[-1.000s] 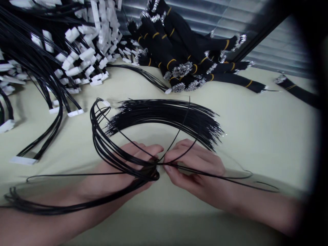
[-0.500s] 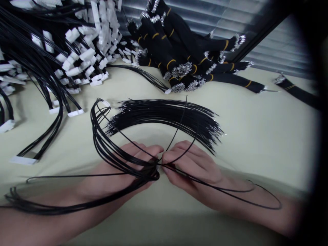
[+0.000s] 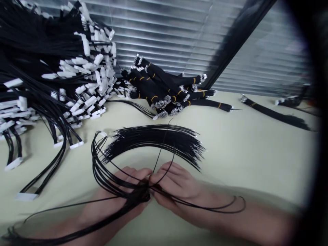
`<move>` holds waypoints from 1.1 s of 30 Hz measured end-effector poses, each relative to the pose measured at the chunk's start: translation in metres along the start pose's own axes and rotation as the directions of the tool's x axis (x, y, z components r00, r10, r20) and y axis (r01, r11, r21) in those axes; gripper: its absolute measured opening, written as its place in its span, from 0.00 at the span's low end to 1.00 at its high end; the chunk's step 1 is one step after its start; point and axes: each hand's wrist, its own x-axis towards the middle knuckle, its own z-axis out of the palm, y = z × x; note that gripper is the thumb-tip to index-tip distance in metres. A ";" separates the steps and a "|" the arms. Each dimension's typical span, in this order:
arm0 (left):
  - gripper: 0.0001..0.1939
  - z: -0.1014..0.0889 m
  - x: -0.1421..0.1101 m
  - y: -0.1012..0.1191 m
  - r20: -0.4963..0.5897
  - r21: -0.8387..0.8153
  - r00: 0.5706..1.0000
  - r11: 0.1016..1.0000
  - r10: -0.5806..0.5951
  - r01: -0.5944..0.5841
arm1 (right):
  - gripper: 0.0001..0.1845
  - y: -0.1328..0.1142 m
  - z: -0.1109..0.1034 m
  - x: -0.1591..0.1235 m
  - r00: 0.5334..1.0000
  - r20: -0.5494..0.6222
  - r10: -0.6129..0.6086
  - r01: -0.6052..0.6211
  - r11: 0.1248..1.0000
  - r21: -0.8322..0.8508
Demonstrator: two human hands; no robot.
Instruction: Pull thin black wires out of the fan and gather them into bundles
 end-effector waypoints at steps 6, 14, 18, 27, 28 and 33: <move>0.20 0.006 -0.005 -0.008 -0.070 -0.089 0.998 0.996 0.005 -0.011 | 0.05 0.001 0.010 -0.005 0.999 -0.051 -0.003 0.000 0.998 -0.063; 0.24 0.004 -0.007 -0.012 -0.061 -0.070 0.998 0.997 0.022 -0.026 | 0.07 0.000 0.003 -0.004 1.000 -0.008 0.021 -0.021 1.000 -0.003; 0.24 -0.003 -0.005 -0.011 -0.026 -0.114 1.000 0.993 0.011 -0.014 | 0.08 -0.002 -0.003 -0.001 0.999 0.034 0.017 -0.018 0.999 0.036; 0.25 -0.007 -0.008 -0.010 0.020 -0.239 0.999 0.970 -0.038 0.042 | 0.08 -0.001 -0.011 0.000 0.978 0.162 0.134 -0.176 0.941 0.288; 0.25 -0.006 -0.009 -0.010 0.011 -0.258 0.999 0.965 -0.043 0.044 | 0.07 -0.001 -0.013 0.000 0.970 0.169 0.177 -0.226 0.913 0.341; 0.26 -0.005 -0.010 -0.008 0.023 -0.278 0.996 0.957 -0.084 0.087 | 0.06 -0.002 -0.015 0.002 0.954 0.126 0.274 -0.300 0.832 0.467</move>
